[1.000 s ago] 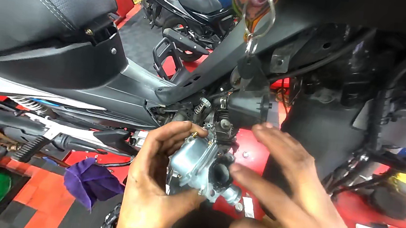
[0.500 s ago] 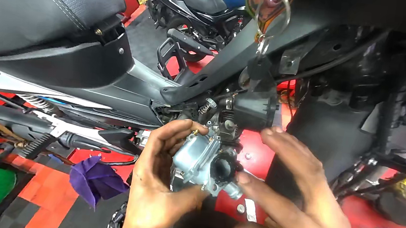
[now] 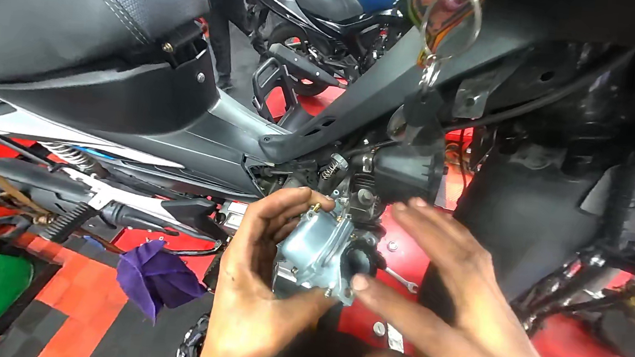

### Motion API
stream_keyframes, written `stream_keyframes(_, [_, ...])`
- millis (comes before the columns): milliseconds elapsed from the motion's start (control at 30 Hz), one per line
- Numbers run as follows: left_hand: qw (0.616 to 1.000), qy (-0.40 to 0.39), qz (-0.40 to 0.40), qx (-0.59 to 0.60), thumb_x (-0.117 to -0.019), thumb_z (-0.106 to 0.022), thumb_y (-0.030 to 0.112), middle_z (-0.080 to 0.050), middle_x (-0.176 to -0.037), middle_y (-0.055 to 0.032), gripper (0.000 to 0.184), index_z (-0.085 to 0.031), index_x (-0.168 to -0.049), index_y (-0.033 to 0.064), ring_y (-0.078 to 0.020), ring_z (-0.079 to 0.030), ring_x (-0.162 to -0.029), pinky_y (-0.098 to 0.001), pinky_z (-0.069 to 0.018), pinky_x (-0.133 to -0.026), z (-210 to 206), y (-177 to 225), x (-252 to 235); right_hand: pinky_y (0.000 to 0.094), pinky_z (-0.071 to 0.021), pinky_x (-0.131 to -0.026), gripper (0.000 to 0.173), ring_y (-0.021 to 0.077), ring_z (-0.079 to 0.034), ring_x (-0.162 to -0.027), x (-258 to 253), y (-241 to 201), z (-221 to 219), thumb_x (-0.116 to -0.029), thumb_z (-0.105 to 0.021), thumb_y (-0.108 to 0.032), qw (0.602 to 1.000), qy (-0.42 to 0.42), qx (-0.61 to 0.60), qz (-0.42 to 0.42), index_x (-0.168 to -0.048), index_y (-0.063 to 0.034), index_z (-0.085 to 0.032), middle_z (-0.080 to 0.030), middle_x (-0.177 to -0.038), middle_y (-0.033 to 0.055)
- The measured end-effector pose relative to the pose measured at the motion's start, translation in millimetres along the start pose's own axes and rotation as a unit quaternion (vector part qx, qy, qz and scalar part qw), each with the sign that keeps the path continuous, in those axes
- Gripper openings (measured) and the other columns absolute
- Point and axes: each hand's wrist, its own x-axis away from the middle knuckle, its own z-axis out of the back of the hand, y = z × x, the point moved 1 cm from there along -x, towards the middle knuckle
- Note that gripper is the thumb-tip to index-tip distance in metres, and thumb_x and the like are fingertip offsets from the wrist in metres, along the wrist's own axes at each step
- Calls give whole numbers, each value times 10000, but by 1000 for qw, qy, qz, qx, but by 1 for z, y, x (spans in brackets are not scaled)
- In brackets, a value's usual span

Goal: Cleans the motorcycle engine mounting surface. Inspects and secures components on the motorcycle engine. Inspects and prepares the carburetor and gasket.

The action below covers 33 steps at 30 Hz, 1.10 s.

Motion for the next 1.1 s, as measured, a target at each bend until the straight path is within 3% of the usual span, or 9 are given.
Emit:
stream_keyframes(267, [1000, -4, 0, 0, -663, -906, 110, -640, -1330, -127, 884, -487, -1442, 105, -310, -641, -1190, -424, -573, -1012, -1, -1, 2, 718, -220, -1206, 712, 397, -191, -1556, -6, -1, 0, -896, -700, -578, 1000, -14, 1, 6, -1532, -414, -422, -264, -1667, 161])
stream_keyframes(500, [1000, -9, 3, 3, -666, -909, 104, -635, -1338, -133, 891, -480, -1447, 98, -321, -639, -1193, -433, -582, -1002, -1, -1, 4, 719, -225, -1207, 686, 400, -198, -1555, -6, -1, -1, -886, -728, -552, 1000, -13, 0, 8, -1504, -394, -475, -285, -1658, 169])
stream_keyframes(767, [1000, -6, -1, 1, -652, -909, 102, -637, -1336, -129, 901, -481, -1445, 100, -317, -636, -1197, -430, -571, -1014, 2, -1, 2, 709, -245, -1201, 679, 394, -214, -1549, 4, 4, 2, -910, -697, -547, 1000, 12, 20, 1, -1524, -457, -421, -280, -1662, 138])
stream_keyframes(900, [1000, -6, 1, 1, -645, -912, 96, -638, -1334, -131, 905, -485, -1443, 102, -323, -638, -1193, -440, -575, -1011, 1, -1, 2, 706, -259, -1192, 631, 399, -237, -1539, 6, 5, 1, -908, -704, -539, 1000, 20, 19, 6, -1489, -426, -484, -319, -1643, 149])
stream_keyframes(1100, [1000, -4, -1, 4, -641, -916, 100, -639, -1332, -140, 910, -485, -1442, 98, -327, -639, -1195, -440, -576, -1014, -2, -2, 1, 717, -233, -1201, 652, 393, -207, -1552, 8, 6, -1, -935, -666, -546, 1000, 9, 21, 9, -1529, -464, -411, -267, -1671, 139])
